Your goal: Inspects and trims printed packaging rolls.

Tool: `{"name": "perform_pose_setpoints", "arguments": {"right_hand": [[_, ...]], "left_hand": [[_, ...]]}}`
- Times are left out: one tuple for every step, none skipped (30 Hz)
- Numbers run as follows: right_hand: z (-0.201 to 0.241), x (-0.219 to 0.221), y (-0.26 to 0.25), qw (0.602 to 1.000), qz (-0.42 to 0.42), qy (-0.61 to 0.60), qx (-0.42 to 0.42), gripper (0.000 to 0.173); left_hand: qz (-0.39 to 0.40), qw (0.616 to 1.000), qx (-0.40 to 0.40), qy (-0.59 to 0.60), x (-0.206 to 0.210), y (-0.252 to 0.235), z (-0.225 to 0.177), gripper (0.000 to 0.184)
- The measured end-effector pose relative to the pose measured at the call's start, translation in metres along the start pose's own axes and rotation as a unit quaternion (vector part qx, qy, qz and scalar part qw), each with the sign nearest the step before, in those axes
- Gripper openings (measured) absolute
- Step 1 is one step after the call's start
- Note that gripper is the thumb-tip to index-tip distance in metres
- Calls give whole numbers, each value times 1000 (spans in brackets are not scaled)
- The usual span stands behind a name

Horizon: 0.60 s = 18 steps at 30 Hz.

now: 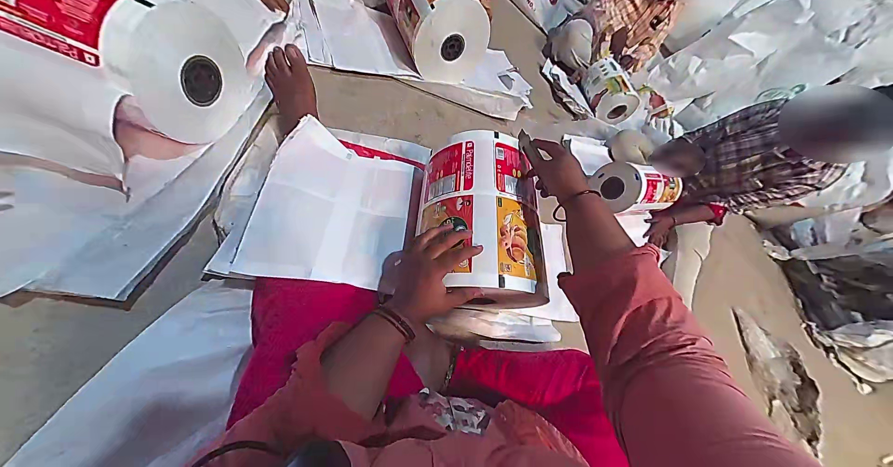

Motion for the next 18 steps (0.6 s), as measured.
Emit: {"name": "perform_pose_setpoints", "arguments": {"right_hand": [[-1,0,0,1000,-2,-6,1,45],[-1,0,0,1000,-5,-14,2,45],[0,1,-1,1000,-7,-20,2,45],[1,2,-1,1000,-9,-19,-1,45],[1,2,-1,1000,-9,-7,-6,45],[2,2,-2,1000,-9,7,-8,45],[2,2,-1,1000,-9,19,-9,45],[2,2,0,1000,-10,24,-8,45],[2,1,0,1000,-10,26,-8,45],[3,1,1,1000,-11,26,-7,45],[4,1,2,1000,-11,27,-9,45],[5,0,3,999,-7,31,-11,45],[6,-2,3,999,1,40,-16,45],[7,-5,3,998,10,52,-18,45],[9,-10,5,998,21,61,-17,46],[12,-14,8,997,35,69,-14,47],[14,-16,11,996,45,79,-14,47],[16,-17,13,995,51,89,-14,46]], "left_hand": [[2,1000,1,-1,0,0,-1,61],[2,1000,3,-3,0,-1,-1,61],[-1,1000,5,-3,0,-1,-1,61],[-3,1000,6,-4,-1,-2,-2,60],[-2,1000,6,-5,-1,-1,-2,60],[1,1000,4,-6,-1,-1,-2,60],[4,1000,3,-6,-1,-1,-3,60],[7,1000,1,-5,-1,-1,-3,60],[9,1000,0,-4,-1,-2,-3,60],[8,1000,0,-4,-1,-2,-3,60],[7,1000,-1,-6,-1,-1,-3,60],[5,1000,-1,-7,-1,-1,-2,60],[1,1000,0,-7,0,0,-2,61],[-2,1000,2,-7,0,0,-1,61],[-2,1000,2,-7,0,-1,-1,60],[-1,1000,2,-7,0,-2,-2,60],[-1,1000,1,-11,0,-1,-2,60],[-4,1000,3,-12,0,0,-2,60]]}}
Point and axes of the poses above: each hand's wrist, its own y-axis away from the middle knuckle, its own x-axis out of the palm, z = x × y, the point moved 2 cm from there along -y, towards the middle knuckle, and after that the axes turned 1 degree about z, right-handed, at the moved point
